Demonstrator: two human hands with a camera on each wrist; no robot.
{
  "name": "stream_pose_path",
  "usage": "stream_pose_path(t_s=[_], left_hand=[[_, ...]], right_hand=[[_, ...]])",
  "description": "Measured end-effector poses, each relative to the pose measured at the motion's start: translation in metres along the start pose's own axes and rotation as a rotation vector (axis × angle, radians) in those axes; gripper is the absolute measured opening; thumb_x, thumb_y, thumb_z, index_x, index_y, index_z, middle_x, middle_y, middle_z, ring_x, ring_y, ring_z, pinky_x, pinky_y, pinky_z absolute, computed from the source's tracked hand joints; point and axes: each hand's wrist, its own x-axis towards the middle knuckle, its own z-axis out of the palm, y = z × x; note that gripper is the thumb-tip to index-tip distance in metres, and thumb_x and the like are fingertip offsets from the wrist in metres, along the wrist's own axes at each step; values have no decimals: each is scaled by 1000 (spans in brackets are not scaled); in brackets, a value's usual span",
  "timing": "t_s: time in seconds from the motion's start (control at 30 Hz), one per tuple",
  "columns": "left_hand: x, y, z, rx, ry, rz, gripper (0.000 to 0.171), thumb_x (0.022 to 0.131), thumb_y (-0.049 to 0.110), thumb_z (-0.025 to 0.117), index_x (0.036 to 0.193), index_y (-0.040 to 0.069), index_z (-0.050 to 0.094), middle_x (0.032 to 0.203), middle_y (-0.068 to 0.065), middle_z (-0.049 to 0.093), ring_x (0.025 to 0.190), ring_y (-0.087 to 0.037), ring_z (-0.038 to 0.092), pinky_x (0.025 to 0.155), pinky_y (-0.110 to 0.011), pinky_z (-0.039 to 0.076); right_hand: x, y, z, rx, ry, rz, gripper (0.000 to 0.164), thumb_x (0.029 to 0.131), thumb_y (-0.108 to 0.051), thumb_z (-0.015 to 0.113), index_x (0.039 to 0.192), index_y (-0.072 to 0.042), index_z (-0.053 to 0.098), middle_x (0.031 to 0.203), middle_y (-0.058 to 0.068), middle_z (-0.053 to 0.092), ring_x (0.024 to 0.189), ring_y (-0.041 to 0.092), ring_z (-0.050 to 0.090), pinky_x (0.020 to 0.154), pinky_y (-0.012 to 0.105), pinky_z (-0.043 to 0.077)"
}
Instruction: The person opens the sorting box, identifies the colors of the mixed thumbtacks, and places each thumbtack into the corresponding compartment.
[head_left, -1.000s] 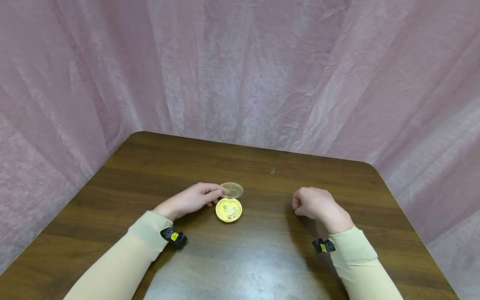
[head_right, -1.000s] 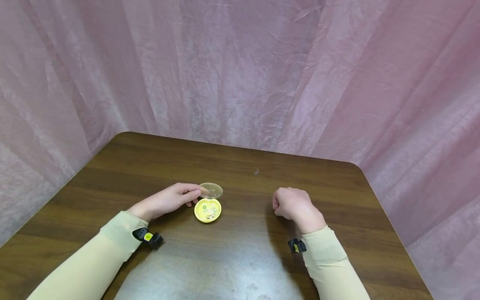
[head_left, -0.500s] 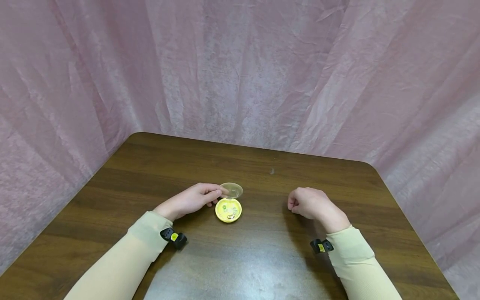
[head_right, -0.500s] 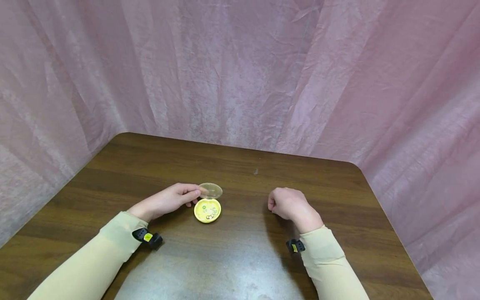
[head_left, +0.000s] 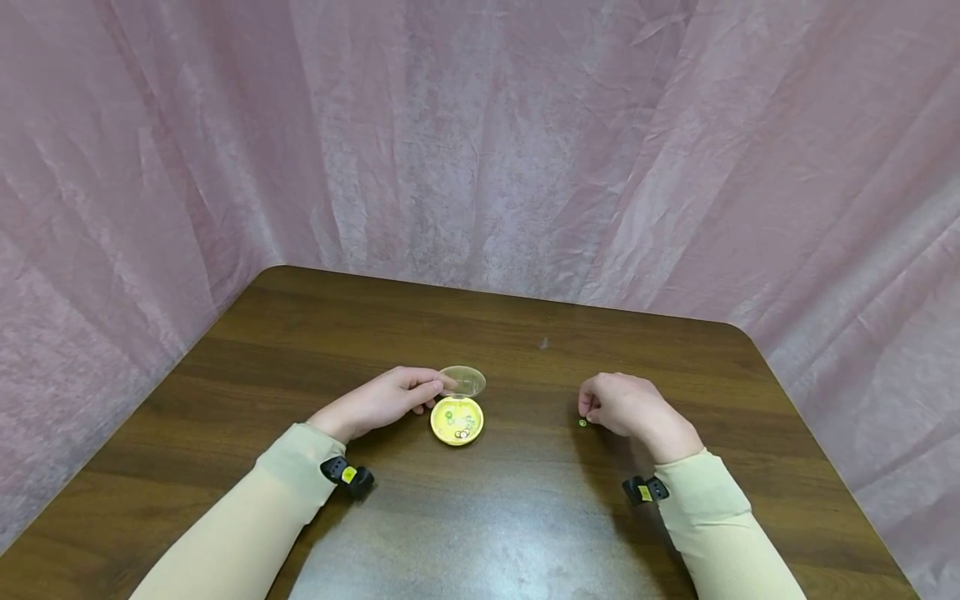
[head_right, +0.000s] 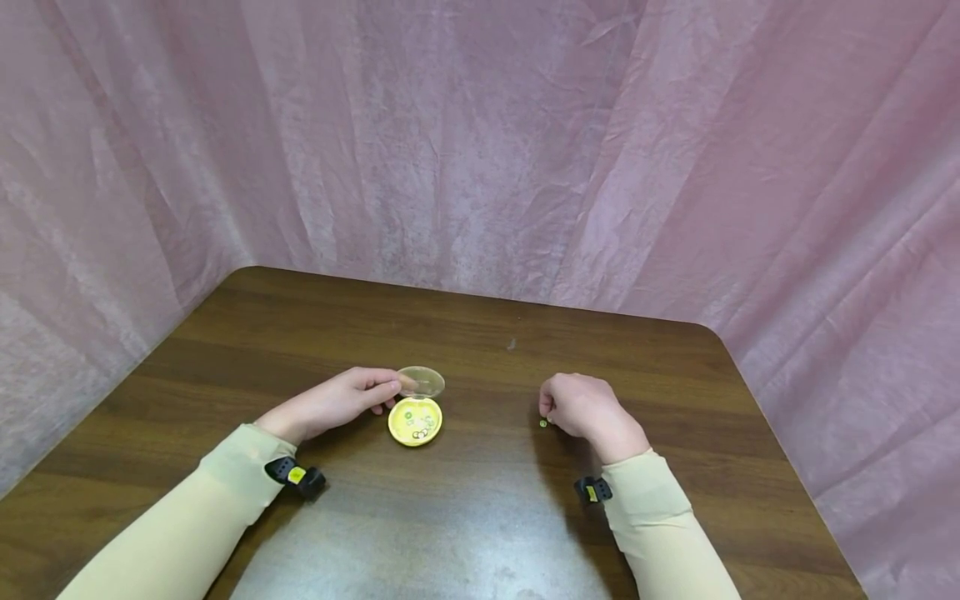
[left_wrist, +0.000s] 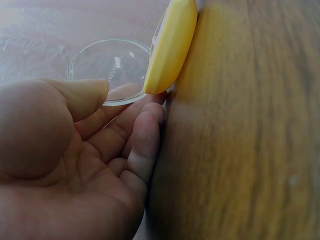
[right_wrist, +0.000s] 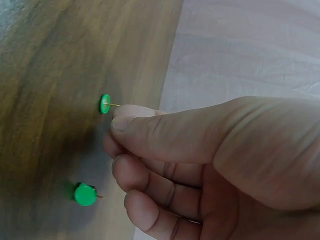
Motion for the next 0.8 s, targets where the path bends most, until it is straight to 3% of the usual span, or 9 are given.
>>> stream_pose_path(t_s=[0.27, 0.67, 0.8], left_hand=[[0, 0, -1, -2, 0, 1, 35, 119, 26, 53, 146, 11, 71, 129, -5, 71, 106, -24, 62, 92, -35, 54], [2, -1, -1, -3, 2, 21, 35, 119, 23, 54, 144, 7, 72, 130, -6, 73, 105, -23, 63, 94, -39, 54], [2, -1, -1, 4, 1, 19, 35, 119, 23, 54, 144, 8, 72, 129, -5, 73, 106, -23, 63, 94, -39, 54]], right_hand=[[-1, -3, -3, 1, 0, -7, 23, 93, -13, 86, 81, -21, 67, 80, -9, 60, 76, 13, 55, 72, 38, 49], [0, -2, 2, -12, 23, -22, 26, 88, 0, 69, 72, -19, 60, 69, -8, 48, 68, 13, 43, 65, 34, 38], [-1, -5, -1, 13, 62, -33, 24, 88, -2, 70, 75, -21, 64, 70, -9, 52, 69, 12, 46, 66, 35, 41]])
